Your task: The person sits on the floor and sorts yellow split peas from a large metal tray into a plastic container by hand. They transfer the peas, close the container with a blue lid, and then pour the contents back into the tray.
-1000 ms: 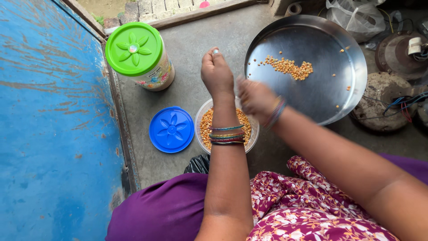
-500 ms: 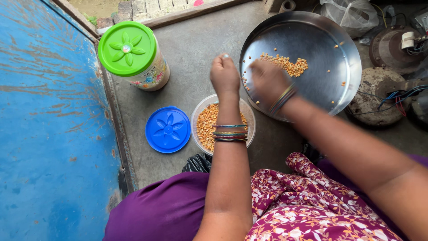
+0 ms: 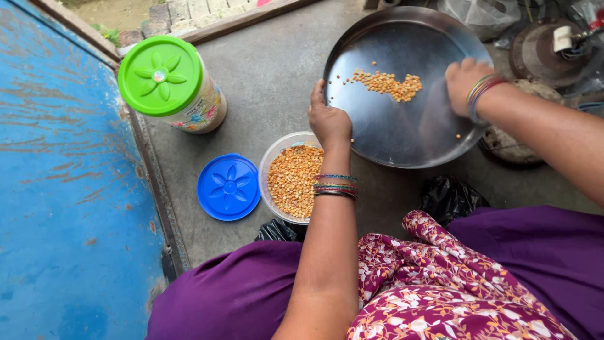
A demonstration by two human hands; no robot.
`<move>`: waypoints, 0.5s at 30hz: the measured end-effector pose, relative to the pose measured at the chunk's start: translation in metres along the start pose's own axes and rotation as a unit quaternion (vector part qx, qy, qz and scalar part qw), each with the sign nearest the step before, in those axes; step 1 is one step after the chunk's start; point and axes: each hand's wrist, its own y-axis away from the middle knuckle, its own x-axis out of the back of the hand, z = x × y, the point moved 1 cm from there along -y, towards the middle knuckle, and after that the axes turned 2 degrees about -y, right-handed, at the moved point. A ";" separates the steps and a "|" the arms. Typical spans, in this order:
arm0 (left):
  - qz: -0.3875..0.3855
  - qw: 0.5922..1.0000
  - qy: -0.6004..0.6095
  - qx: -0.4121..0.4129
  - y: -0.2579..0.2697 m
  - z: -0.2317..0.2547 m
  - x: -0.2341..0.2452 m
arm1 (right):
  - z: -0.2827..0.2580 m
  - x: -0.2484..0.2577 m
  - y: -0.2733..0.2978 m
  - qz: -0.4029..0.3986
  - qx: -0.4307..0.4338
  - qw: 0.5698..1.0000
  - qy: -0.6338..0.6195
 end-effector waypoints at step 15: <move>-0.005 0.997 0.058 0.050 0.003 -0.006 0.006 | -0.114 0.026 0.062 0.059 0.242 0.935 -0.254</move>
